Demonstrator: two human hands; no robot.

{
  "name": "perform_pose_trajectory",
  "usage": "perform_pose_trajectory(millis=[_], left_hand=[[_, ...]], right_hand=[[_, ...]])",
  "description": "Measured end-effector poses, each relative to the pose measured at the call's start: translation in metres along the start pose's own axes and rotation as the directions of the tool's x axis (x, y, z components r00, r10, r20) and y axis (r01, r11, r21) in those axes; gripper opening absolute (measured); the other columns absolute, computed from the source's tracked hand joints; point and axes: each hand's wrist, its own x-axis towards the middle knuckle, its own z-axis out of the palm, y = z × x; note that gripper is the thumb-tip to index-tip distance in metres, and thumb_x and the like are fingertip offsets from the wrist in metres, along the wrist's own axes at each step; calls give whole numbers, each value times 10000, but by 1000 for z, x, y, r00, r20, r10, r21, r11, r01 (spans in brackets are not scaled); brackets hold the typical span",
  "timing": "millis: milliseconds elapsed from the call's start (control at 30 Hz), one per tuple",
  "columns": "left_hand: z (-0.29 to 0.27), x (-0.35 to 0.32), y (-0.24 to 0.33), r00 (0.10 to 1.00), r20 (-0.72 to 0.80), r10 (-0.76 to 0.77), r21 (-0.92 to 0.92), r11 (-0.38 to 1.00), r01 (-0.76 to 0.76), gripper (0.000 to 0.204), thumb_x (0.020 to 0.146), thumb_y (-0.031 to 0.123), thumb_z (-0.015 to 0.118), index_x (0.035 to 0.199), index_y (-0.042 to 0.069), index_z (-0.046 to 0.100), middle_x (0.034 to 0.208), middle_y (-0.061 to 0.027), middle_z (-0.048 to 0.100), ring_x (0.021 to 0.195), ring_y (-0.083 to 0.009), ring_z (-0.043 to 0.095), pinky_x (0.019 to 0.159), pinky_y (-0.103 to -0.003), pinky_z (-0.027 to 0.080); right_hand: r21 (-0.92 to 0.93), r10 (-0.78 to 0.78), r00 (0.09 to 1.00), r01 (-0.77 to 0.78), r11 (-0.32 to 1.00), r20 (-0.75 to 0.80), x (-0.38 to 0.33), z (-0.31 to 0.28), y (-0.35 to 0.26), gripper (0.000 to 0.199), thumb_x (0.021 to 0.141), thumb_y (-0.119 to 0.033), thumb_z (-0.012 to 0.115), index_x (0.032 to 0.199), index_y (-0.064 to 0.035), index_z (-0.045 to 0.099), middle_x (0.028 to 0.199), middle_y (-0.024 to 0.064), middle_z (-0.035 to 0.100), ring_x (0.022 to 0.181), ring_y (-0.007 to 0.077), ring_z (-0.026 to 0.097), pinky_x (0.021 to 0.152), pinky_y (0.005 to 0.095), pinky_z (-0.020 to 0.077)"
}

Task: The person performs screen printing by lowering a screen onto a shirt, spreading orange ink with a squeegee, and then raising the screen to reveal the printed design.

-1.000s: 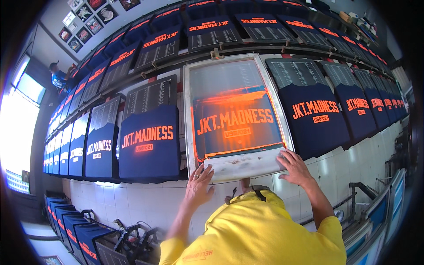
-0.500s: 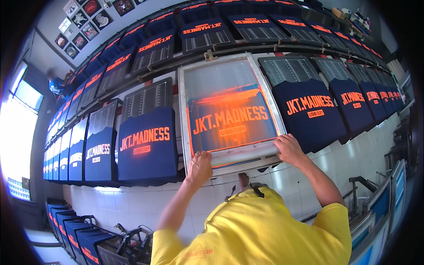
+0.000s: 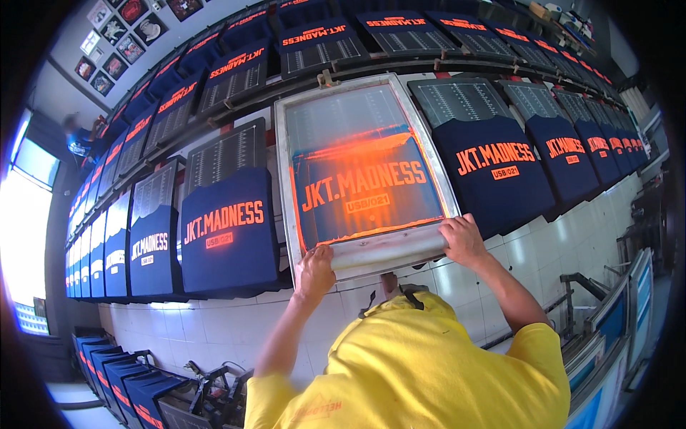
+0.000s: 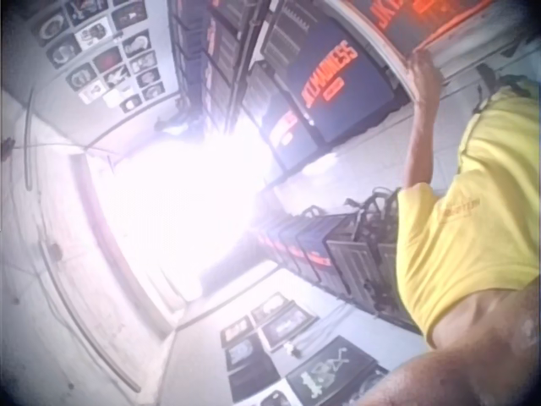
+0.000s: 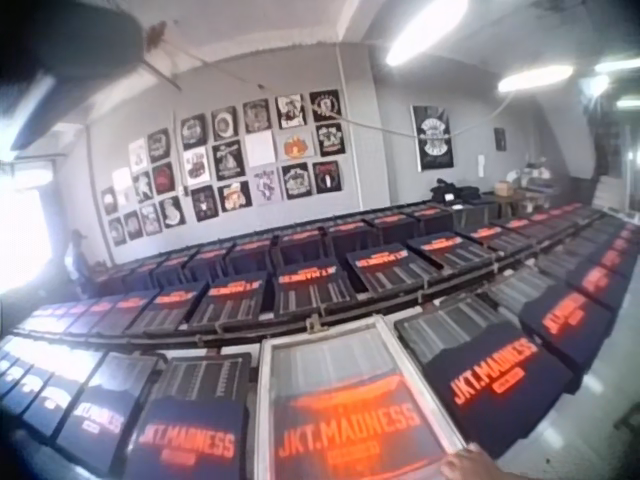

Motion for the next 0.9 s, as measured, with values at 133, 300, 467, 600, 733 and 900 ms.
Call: perform_pose_trajectory(millis=[133, 300, 467, 600, 733, 900], left_hand=[[10, 14, -8, 998, -61, 21, 29, 999, -19, 368, 654, 17, 740, 1007, 57, 643, 953, -105, 691, 905, -310, 677, 780, -408, 563], [-3, 17, -1, 998, 29, -60, 60, 997, 58, 344, 662, 35, 755, 984, 48, 634, 953, -104, 687, 882, -318, 672, 747, -419, 562], [1, -6, 9, 999, 6, -32, 30, 999, 31, 429, 602, -32, 678, 1023, 42, 636, 1054, -113, 681, 938, -306, 677, 786, -395, 571], [23, -13, -4, 990, -96, 102, 87, 992, -93, 510, 591, -22, 685, 1099, 4, 655, 1113, -133, 687, 1022, -281, 681, 832, -374, 570], [25, 15, -15, 991, -84, 104, 126, 988, -93, 433, 625, -24, 652, 1056, 11, 664, 1099, -131, 693, 1034, -272, 682, 833, -363, 572], [27, 91, -40, 989, -104, 102, 161, 983, -84, 361, 671, -26, 603, 1024, 20, 662, 1096, -115, 695, 1022, -259, 691, 799, -350, 584]], right_hand=[[-9, 3, 999, -4, 1000, -52, 12, 10, 5, 271, 605, -55, 715, 853, -53, 605, 885, 82, 634, 875, 258, 628, 802, 389, 396], [44, -14, 999, 16, 999, -37, 23, 2, 12, 274, 618, -47, 688, 882, -40, 613, 908, 86, 642, 850, 256, 634, 805, 386, 407], [43, 4, 999, -2, 999, -44, 2, -6, 0, 271, 622, -37, 671, 887, -36, 616, 914, 71, 634, 819, 243, 623, 786, 381, 397], [-8, 4, 997, -5, 1000, -76, 0, 3, 3, 175, 658, -18, 637, 829, -43, 613, 909, 56, 634, 783, 214, 607, 754, 369, 391], [-8, -19, 994, 18, 1000, -112, 35, 14, 25, 100, 699, -13, 607, 793, -46, 610, 879, 47, 636, 757, 205, 597, 740, 366, 393], [-46, -94, 990, 89, 995, -102, 109, 26, 72, 205, 639, -21, 683, 831, -33, 612, 897, 65, 671, 761, 226, 630, 752, 366, 405]])
